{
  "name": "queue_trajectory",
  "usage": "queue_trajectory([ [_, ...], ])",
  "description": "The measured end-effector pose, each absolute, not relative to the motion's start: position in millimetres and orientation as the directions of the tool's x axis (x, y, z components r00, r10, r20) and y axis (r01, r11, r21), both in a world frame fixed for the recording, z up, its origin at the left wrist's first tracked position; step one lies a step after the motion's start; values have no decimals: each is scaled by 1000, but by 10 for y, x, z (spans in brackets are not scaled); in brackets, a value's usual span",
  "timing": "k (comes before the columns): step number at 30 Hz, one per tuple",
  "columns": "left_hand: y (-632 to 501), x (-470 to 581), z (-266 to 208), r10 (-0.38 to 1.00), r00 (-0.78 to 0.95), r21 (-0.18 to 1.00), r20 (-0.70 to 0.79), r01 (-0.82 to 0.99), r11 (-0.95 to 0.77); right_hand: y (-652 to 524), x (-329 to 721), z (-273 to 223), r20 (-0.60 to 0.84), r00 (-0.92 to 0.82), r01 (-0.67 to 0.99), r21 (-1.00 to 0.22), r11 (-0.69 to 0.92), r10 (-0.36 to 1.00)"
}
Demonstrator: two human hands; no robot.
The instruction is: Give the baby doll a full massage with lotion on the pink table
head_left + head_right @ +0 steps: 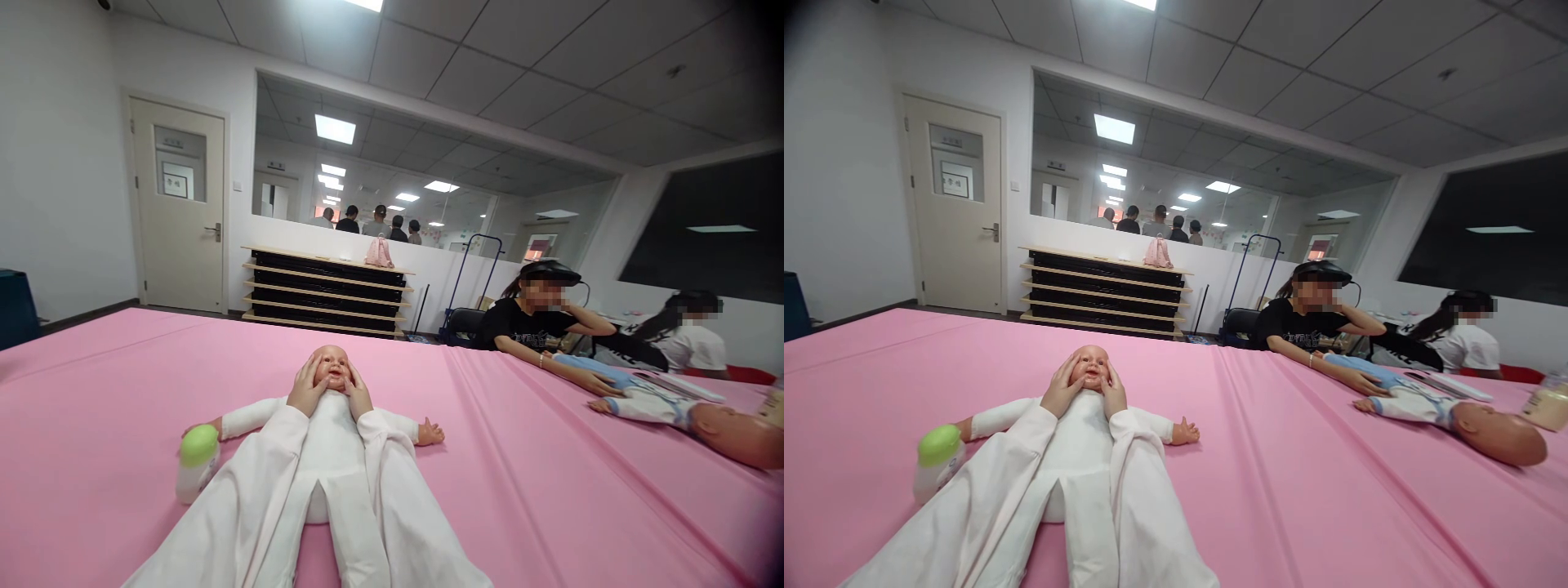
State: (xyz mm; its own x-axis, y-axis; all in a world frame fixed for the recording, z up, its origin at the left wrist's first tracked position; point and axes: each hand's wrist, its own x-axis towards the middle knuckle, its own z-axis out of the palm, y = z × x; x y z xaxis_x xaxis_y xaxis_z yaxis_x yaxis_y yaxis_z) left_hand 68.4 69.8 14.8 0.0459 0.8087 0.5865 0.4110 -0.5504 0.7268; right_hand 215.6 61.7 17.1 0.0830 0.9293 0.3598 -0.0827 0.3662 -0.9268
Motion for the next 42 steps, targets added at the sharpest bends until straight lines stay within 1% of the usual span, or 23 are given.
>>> queue_trajectory([
  [3, 716, 686, 150, 814, 51, 733, 579, 404, -547, 604, 2148, 193, 314, 83, -110, -940, 322, 946],
  [9, 700, 689, 157, 799, 42, 705, 600, 443, -553, 593, 2169, 202, 344, 82, -70, -934, 350, 935],
  [13, 718, 687, 154, 812, 49, 725, 582, 421, -545, 627, 2172, 178, 363, 109, -66, -926, 371, 925],
  [16, 731, 686, 160, 826, 67, 746, 559, 394, -537, 630, 2164, 186, 337, 125, -66, -935, 347, 933],
  [19, 726, 686, 165, 824, 64, 743, 563, 398, -539, 602, 2157, 215, 300, 112, -56, -950, 307, 947],
  [24, 716, 689, 144, 803, 38, 715, 594, 433, -549, 572, 2160, 224, 349, 114, -28, -935, 354, 930],
  [28, 742, 692, 120, 802, 31, 723, 596, 412, -554, 594, 2165, 203, 380, 108, -44, -922, 386, 919],
  [35, 765, 695, 110, 797, 23, 737, 604, 365, -569, 600, 2150, 219, 296, 109, -102, -946, 307, 949],
  [42, 711, 695, 138, 805, 34, 718, 593, 430, -547, 591, 2148, 201, 351, 106, -68, -931, 359, 930],
])
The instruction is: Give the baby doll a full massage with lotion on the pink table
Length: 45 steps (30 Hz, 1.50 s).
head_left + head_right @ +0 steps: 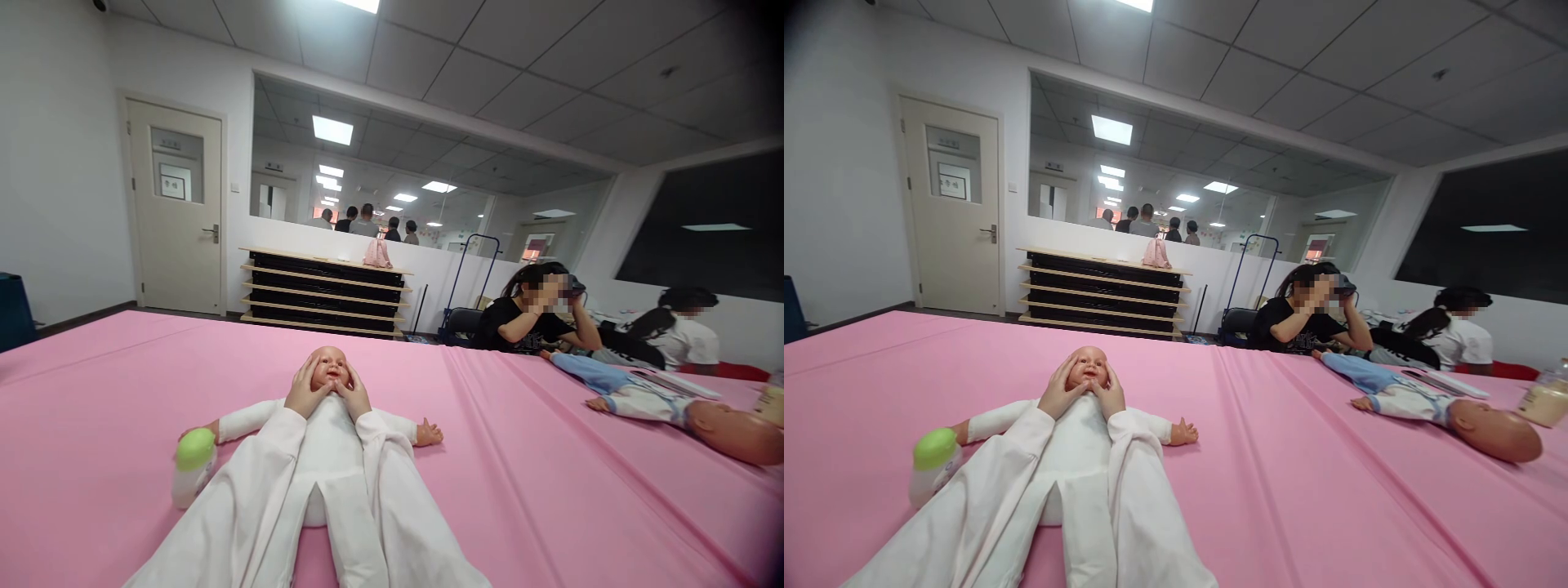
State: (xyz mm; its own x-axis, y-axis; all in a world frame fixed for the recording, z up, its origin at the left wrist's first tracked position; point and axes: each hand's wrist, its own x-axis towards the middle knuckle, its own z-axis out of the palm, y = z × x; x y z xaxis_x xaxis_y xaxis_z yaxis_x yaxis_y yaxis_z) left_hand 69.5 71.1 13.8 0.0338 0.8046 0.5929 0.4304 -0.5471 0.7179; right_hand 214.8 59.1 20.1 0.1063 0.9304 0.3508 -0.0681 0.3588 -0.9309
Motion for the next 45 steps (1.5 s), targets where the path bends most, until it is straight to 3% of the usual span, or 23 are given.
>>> queue_trajectory([
  [18, 704, 689, 151, 807, 37, 724, 590, 417, -549, 553, 2159, 234, 362, 104, -2, -931, 365, 926],
  [29, 735, 686, 131, 803, 34, 733, 595, 387, -559, 620, 2167, 186, 345, 85, -88, -932, 352, 935],
  [37, 705, 690, 140, 793, 34, 709, 609, 426, -563, 557, 2147, 225, 356, 79, 3, -934, 356, 931],
  [45, 679, 690, 162, 792, 39, 706, 609, 428, -564, 608, 2163, 188, 374, 106, -48, -923, 381, 921],
])
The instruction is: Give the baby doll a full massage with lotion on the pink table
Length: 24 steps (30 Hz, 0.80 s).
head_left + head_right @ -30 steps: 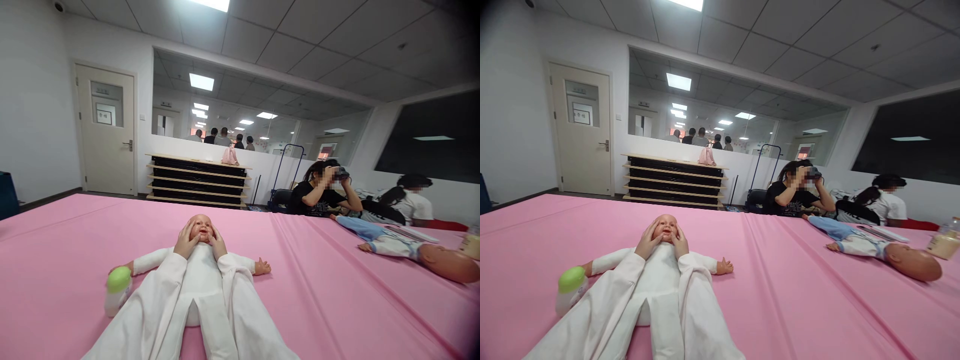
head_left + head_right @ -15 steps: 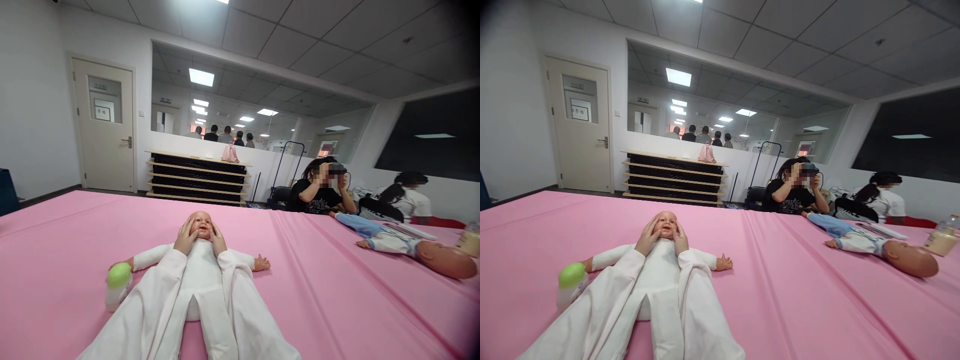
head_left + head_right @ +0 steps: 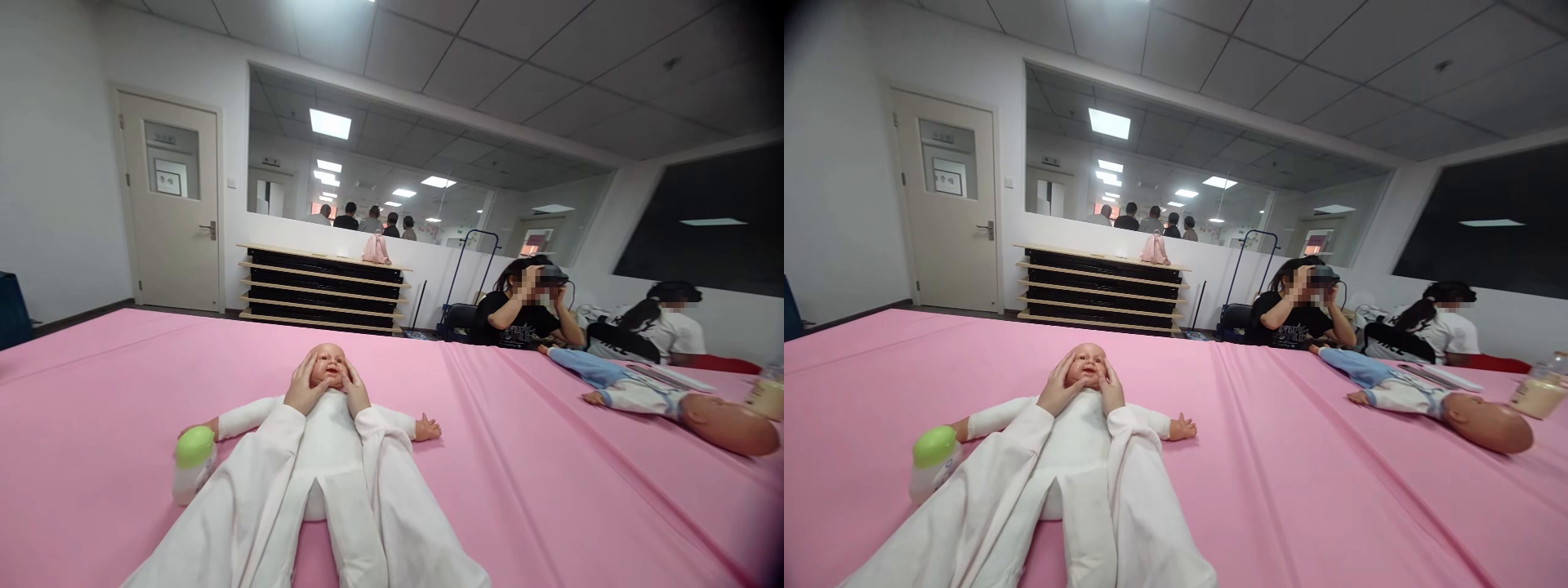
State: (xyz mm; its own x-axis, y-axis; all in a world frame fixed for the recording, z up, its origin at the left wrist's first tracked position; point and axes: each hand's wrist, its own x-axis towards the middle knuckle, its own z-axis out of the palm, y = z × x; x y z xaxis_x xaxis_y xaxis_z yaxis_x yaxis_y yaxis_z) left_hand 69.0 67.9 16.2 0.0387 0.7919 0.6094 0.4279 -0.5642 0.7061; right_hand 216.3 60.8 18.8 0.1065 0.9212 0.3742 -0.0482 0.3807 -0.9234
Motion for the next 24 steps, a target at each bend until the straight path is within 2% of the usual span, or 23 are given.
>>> queue_trajectory([
  [6, 678, 673, 159, 792, 42, 704, 609, 432, -564, 592, 2151, 189, 366, 67, -17, -930, 368, 928],
  [10, 688, 669, 163, 800, 38, 720, 599, 412, -558, 616, 2157, 175, 405, 80, -25, -913, 408, 911],
  [24, 782, 670, 89, 786, 34, 720, 618, 376, -583, 613, 2163, 192, 377, 106, 29, -926, 376, 920],
])
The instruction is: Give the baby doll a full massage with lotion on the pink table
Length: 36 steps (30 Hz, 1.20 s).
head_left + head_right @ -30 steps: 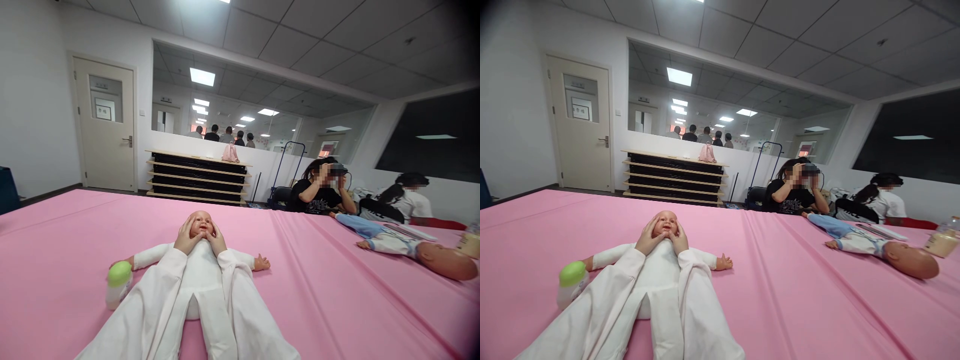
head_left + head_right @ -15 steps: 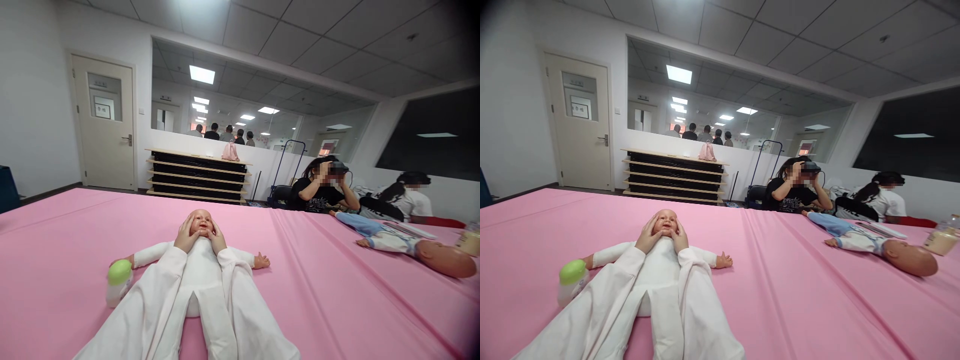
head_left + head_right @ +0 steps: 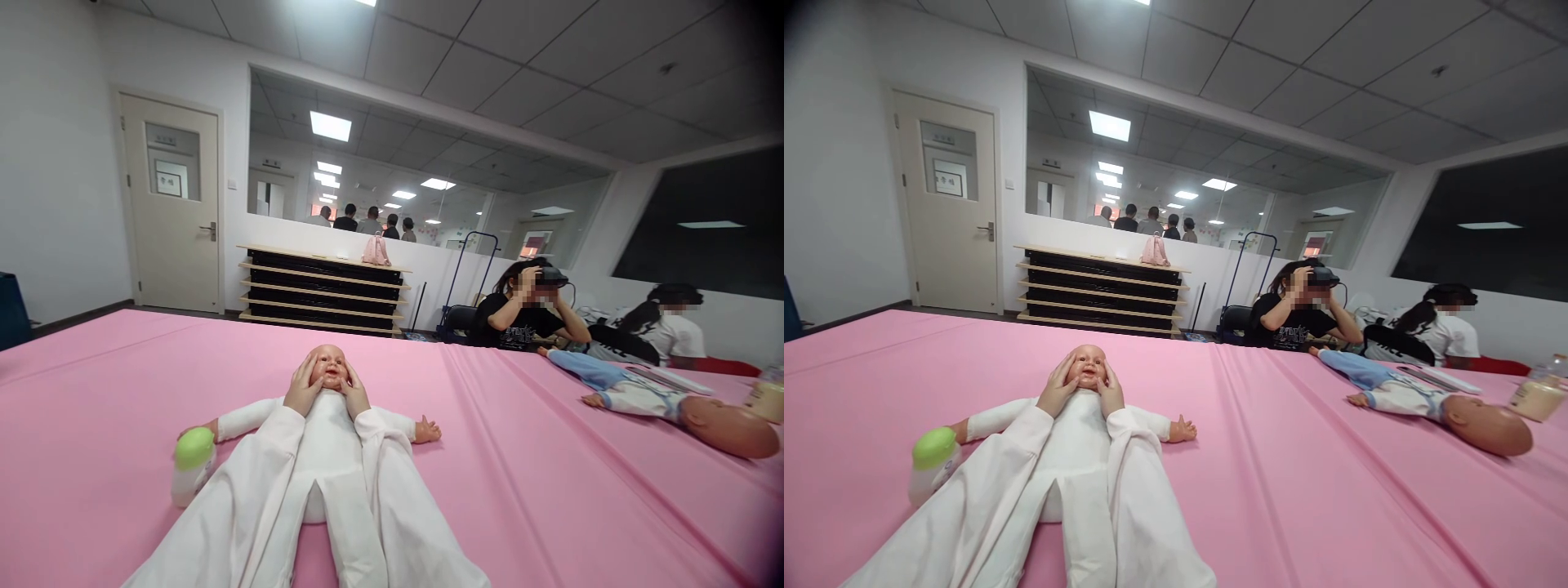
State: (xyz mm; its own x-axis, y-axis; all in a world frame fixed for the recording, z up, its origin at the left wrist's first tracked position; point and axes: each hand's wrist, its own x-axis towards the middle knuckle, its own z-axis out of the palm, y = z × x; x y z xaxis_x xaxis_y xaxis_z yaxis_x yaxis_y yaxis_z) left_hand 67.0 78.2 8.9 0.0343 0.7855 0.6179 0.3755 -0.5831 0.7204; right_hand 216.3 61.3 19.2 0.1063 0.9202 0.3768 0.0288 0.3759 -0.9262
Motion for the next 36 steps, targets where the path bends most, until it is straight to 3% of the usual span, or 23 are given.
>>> queue_trajectory([
  [4, 814, 670, 70, 796, 26, 739, 605, 355, -573, 599, 2163, 192, 381, 102, 37, -925, 379, 919],
  [12, 624, 618, 124, 869, 13, 830, 495, 290, -477, 297, 2188, 276, 446, 178, 326, -868, 375, 877],
  [18, -1, 247, 26, 863, 182, 768, 471, 397, -503, -126, 2481, 92, 490, 73, 563, -739, 370, 868],
  [21, -430, -83, -90, 814, 359, 648, 457, 492, -581, -353, 2620, -59, 517, 47, 528, -739, 419, 854],
  [26, -863, -459, -187, 760, 516, 565, 395, 516, -644, -635, 2701, -129, 535, -34, 492, -727, 480, 844],
  [32, -890, -374, -190, 742, 437, 503, 509, 548, -668, -670, 2693, -81, 494, -70, 517, -725, 455, 867],
  [36, -881, -390, -181, 747, 494, 482, 445, 571, -665, -645, 2699, -128, 515, -76, 487, -728, 482, 854],
])
